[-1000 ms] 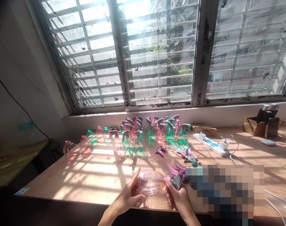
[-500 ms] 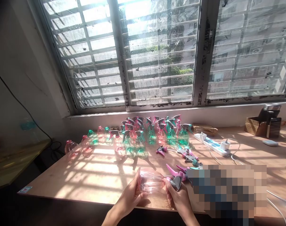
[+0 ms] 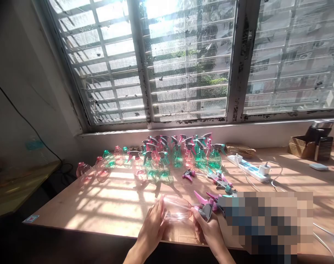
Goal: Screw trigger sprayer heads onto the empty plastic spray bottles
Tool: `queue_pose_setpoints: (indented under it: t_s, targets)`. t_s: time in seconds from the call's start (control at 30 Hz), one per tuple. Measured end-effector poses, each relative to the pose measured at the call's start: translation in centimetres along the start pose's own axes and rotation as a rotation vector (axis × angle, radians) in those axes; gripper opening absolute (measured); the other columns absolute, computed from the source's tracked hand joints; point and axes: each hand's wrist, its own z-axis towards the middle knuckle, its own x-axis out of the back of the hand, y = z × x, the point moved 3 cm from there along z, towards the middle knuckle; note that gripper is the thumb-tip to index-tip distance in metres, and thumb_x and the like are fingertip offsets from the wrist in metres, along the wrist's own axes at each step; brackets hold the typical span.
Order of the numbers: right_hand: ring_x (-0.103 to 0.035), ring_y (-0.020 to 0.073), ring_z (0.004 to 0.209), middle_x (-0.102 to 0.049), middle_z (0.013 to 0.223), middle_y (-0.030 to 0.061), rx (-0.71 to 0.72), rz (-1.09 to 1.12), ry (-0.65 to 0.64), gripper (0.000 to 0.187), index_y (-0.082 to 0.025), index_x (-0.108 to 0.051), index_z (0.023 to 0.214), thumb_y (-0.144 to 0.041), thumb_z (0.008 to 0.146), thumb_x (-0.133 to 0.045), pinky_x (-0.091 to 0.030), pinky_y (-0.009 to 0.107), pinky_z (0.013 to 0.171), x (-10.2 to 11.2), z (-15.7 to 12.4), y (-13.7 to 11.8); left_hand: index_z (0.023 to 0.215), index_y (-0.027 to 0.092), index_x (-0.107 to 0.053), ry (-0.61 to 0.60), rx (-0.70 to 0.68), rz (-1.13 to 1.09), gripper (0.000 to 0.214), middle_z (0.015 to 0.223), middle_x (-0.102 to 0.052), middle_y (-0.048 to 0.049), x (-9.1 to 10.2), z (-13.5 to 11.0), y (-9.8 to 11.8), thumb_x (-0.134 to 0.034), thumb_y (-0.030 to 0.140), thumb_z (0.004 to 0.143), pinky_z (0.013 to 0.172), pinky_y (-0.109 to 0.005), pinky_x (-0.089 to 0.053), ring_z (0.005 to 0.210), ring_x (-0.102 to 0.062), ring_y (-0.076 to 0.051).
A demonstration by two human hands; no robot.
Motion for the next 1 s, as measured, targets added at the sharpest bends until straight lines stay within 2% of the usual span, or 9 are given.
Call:
queue_pose_setpoints:
  t_s: [0.03, 0.17, 0.23, 0.4, 0.57, 0.73, 0.8, 0.9, 1.0]
  targets:
    - [-0.048, 0.0130, 0.033, -0.057, 0.044, -0.0035, -0.005, 0.011, 0.005, 0.034, -0.020, -0.068, 0.066, -0.051, 0.072, -0.083, -0.038, 0.024, 0.031, 0.0, 0.1, 0.0, 0.162, 0.018, -0.022, 0.015, -0.007, 0.049, 0.067, 0.163, -0.036, -0.0185, -0.1, 0.0, 0.1, -0.049, 0.037, 0.104, 0.122, -0.059, -0.020, 0.148, -0.032, -0.042]
    - [-0.047, 0.0132, 0.033, -0.060, 0.046, -0.0033, 0.001, 0.032, 0.012, 0.034, -0.020, -0.069, 0.074, -0.050, 0.070, -0.084, -0.037, 0.025, 0.030, 0.0, 0.1, -0.3, 0.161, 0.015, -0.026, 0.029, -0.040, 0.178, 0.085, 0.161, -0.041, -0.0198, 0.0, -0.1, 0.4, -0.067, 0.048, 0.094, 0.120, -0.054, -0.028, 0.145, -0.037, -0.043]
    - [-0.048, 0.0139, 0.033, -0.060, 0.046, -0.0033, 0.001, 0.033, 0.010, 0.033, -0.020, -0.068, 0.072, -0.049, 0.070, -0.085, -0.038, 0.026, 0.031, 0.0, 0.0, -0.3, 0.161, 0.017, -0.028, 0.041, -0.048, 0.214, 0.078, 0.162, -0.040, -0.0184, 0.3, 0.0, 0.3, -0.061, 0.049, 0.097, 0.119, -0.052, -0.031, 0.146, -0.037, -0.041]
    - [-0.050, 0.0141, 0.035, -0.062, 0.050, -0.0049, -0.013, 0.055, 0.010, 0.031, -0.022, -0.068, 0.075, -0.045, 0.066, -0.086, -0.038, 0.025, 0.031, 0.0, 0.0, -0.3, 0.154, 0.026, -0.044, 0.096, -0.044, 0.272, 0.052, 0.157, -0.049, -0.0119, 0.3, 0.2, -0.2, -0.054, 0.032, 0.103, 0.111, -0.052, -0.044, 0.135, -0.052, -0.036]
    - [-0.053, 0.0143, 0.037, -0.064, 0.053, -0.0049, -0.016, 0.064, 0.002, 0.031, -0.021, -0.069, 0.080, -0.044, 0.067, -0.086, -0.042, 0.025, 0.032, -0.1, 0.2, -0.1, 0.146, 0.030, -0.054, 0.177, 0.013, 0.294, 0.050, 0.142, -0.062, -0.0106, 0.1, 0.0, -0.5, -0.056, 0.021, 0.096, 0.102, -0.057, -0.054, 0.121, -0.062, -0.036]
    - [-0.055, 0.0160, 0.036, -0.065, 0.049, -0.0039, 0.008, 0.011, -0.004, 0.027, -0.021, -0.071, 0.076, -0.041, 0.067, -0.087, -0.042, 0.026, 0.033, -0.1, 0.1, -0.1, 0.151, 0.036, -0.043, 0.175, -0.022, 0.263, 0.066, 0.155, -0.049, -0.0081, 0.3, -0.4, -0.5, -0.070, 0.033, 0.091, 0.110, -0.056, -0.052, 0.137, -0.052, -0.035]
    - [-0.054, 0.0159, 0.036, -0.063, 0.046, -0.0037, 0.027, -0.019, -0.019, 0.028, -0.021, -0.071, 0.070, -0.041, 0.066, -0.089, -0.043, 0.026, 0.035, -0.1, 0.0, -0.1, 0.150, 0.032, -0.045, 0.180, -0.038, 0.256, 0.057, 0.156, -0.046, -0.0110, 0.4, -0.5, -0.6, -0.063, 0.037, 0.097, 0.114, -0.055, -0.048, 0.143, -0.047, -0.034]
    - [-0.052, 0.0149, 0.037, -0.059, 0.042, -0.0039, 0.039, -0.051, -0.041, 0.033, -0.020, -0.068, 0.063, -0.046, 0.065, -0.089, -0.045, 0.026, 0.040, -0.1, 0.0, 0.0, 0.148, 0.028, -0.048, 0.200, -0.043, 0.250, 0.044, 0.157, -0.045, -0.0131, 0.4, -0.5, -1.0, -0.049, 0.032, 0.104, 0.114, -0.054, -0.049, 0.144, -0.047, -0.033]
    - [-0.049, 0.0147, 0.034, -0.056, 0.040, -0.0042, 0.017, -0.052, -0.041, 0.037, -0.020, -0.067, 0.063, -0.053, 0.070, -0.083, -0.041, 0.025, 0.035, -0.1, 0.2, 0.3, 0.139, 0.031, -0.054, 0.227, -0.043, 0.243, 0.039, 0.157, -0.044, -0.0097, 0.1, -0.3, -1.3, -0.051, 0.025, 0.101, 0.106, -0.052, -0.057, 0.140, -0.052, -0.032]
